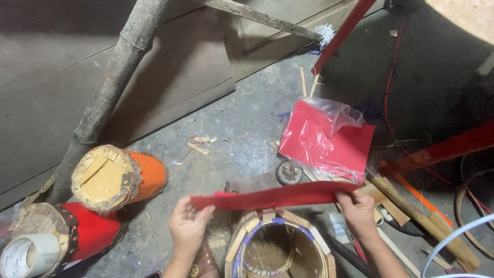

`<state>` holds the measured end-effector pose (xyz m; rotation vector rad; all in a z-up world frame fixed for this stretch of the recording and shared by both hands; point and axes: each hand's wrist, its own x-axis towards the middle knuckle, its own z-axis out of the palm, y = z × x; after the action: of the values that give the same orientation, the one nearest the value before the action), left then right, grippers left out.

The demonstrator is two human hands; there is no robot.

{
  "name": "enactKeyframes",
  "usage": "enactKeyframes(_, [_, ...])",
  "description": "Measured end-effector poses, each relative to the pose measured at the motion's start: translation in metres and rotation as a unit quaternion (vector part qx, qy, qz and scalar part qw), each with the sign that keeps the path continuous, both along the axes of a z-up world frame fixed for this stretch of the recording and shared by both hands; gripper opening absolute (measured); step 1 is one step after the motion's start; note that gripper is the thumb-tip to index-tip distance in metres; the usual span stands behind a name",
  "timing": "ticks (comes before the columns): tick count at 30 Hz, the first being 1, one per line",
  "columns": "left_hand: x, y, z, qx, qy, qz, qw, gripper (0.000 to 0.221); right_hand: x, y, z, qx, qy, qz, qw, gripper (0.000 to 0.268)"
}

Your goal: Applying a red decorative sheet to a wooden drum frame using tape and scissors.

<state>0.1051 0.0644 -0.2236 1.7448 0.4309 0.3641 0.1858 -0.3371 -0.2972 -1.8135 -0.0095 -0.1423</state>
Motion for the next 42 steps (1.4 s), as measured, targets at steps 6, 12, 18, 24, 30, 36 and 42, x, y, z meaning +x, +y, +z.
enactKeyframes(6, [0.018,-0.014,0.024,-0.041,0.174,0.049,0.983,0.082,0.000,0.024,0.030,0.116,0.024,-0.074,0.990,0.025])
enactKeyframes(12, [0.029,-0.066,0.125,-0.111,0.109,-0.284,0.946,0.101,-0.007,0.093,0.108,-0.065,-0.277,0.173,0.943,0.033])
enactKeyframes(18, [0.050,-0.103,0.122,-0.119,0.037,-0.259,0.958,0.067,0.009,0.122,0.146,-0.135,-0.299,0.371,0.869,0.029])
enactKeyframes(24, [0.059,-0.055,0.076,-0.150,0.167,-0.040,0.974,0.038,0.027,0.061,0.098,-0.140,-0.313,0.261,0.902,0.036])
enactKeyframes(30, [0.059,0.024,0.086,0.189,-0.114,-0.282,0.934,0.055,0.068,0.013,0.128,-0.147,-0.228,0.044,0.962,0.081])
enactKeyframes(36, [0.030,0.036,0.076,0.173,-0.005,-0.338,0.925,0.030,0.068,0.024,0.083,-0.123,-0.051,0.186,0.974,0.056])
enactKeyframes(42, [-0.006,0.038,0.002,0.069,0.113,-0.319,0.938,0.047,0.011,0.014,-0.005,-0.130,0.006,0.164,0.978,0.025])
